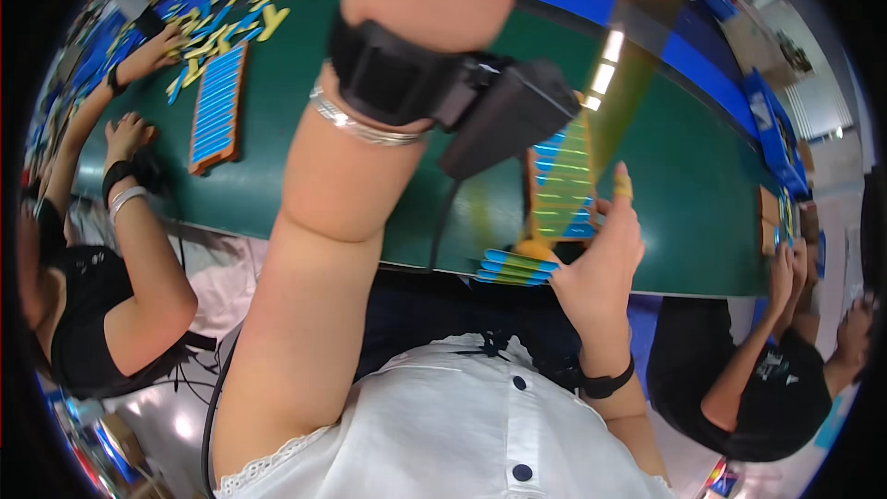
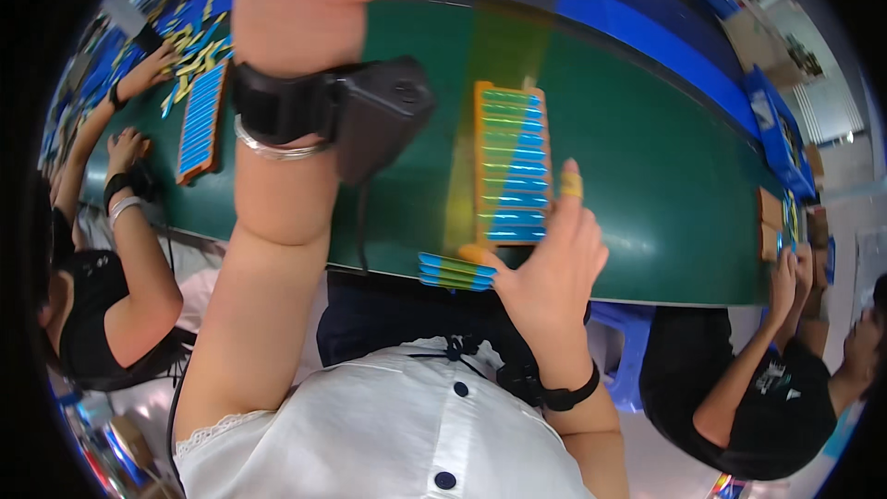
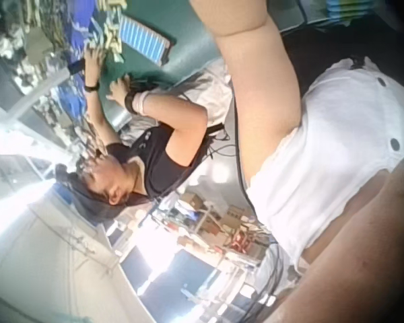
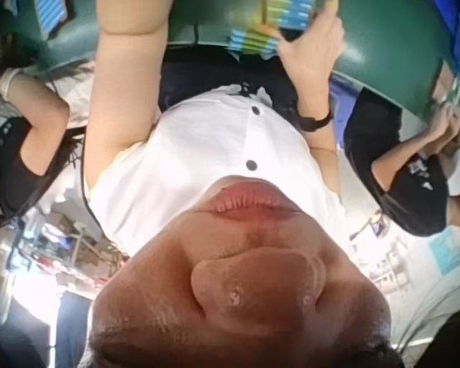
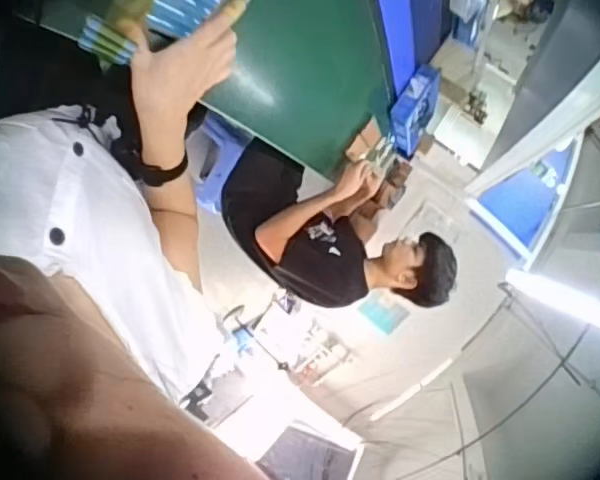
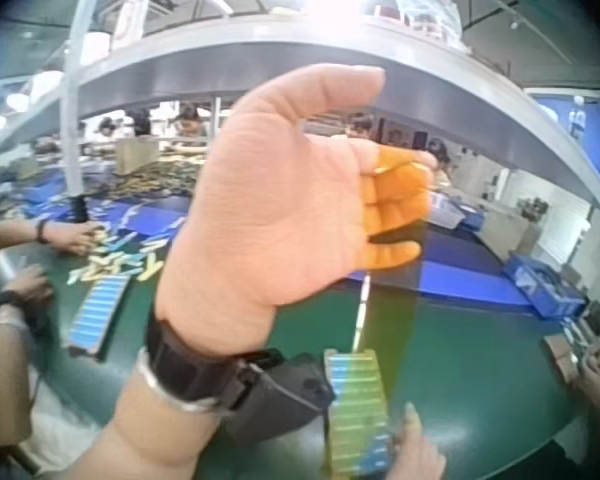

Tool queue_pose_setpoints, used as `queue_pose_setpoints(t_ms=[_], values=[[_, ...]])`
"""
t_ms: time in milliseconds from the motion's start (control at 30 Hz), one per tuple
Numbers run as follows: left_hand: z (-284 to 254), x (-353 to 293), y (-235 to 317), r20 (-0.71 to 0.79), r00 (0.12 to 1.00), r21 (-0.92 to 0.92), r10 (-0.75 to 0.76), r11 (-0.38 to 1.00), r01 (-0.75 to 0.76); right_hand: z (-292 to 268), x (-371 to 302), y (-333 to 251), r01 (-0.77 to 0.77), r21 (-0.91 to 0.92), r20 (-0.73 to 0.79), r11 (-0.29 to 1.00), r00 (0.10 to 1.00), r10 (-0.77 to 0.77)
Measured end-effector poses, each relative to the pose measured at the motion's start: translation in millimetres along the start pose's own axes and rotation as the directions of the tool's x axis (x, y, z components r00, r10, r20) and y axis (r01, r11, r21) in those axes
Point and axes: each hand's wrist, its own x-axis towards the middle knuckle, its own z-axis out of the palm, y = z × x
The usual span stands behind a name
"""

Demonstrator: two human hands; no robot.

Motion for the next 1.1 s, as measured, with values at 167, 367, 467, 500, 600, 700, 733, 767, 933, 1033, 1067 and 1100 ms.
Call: queue_pose_setpoints(t_ms=[167,367,467,500,600,700,733,767,933,1033,1067,1100], values=[[14,24,-21,0.051,0.998,0.014,-0.031,0.999,0.03,-34,44,22,-0.075,0.099,0.179,0.992,0.982,0.057],[18,16,-24,-0.014,0.999,0.06,-0.031,0.998,0.032,5,133,39,0.042,-0.003,0.287,0.999,0.957,-0.039],[17,14,-22,-0.043,0.999,0.084,-0.004,0.996,0.008,14,145,25,0.239,0.122,0.457,0.963,0.848,-0.268],[18,16,-23,-0.047,0.999,0.09,0.006,0.996,-0.001,22,146,16,0.216,-0.041,0.522,0.975,0.837,-0.163],[23,25,-25,-0.028,0.999,0.108,0.018,0.994,-0.015,51,144,17,0.263,-0.058,0.459,0.963,0.864,-0.208],[25,27,-27,-0.043,0.999,0.118,0.021,0.993,-0.015,56,138,20,0.298,0.075,0.442,0.951,0.846,-0.3],[25,26,-28,-0.053,0.998,0.121,0.023,0.993,-0.016,54,137,23,0.284,0.145,0.434,0.948,0.843,-0.319],[25,26,-30,-0.061,0.998,0.122,0.024,0.992,-0.017,50,137,27,0.267,0.212,0.424,0.94,0.842,-0.334],[13,18,-36,-0.127,0.989,0.126,0.07,0.991,-0.054,-14,77,28,0.12,0.316,0.139,0.941,0.975,-0.171],[10,18,-41,-0.151,0.985,0.12,0.086,0.99,-0.068,-30,40,39,0.342,0.338,0.065,0.877,0.921,-0.384],[9,17,-43,-0.16,0.983,0.12,0.09,0.99,-0.071,-29,29,40,0.311,0.341,0.142,0.887,0.916,-0.376],[7,17,-44,-0.171,0.981,0.123,0.093,0.99,-0.073,-26,21,41,0.28,0.345,0.217,0.896,0.905,-0.367]])
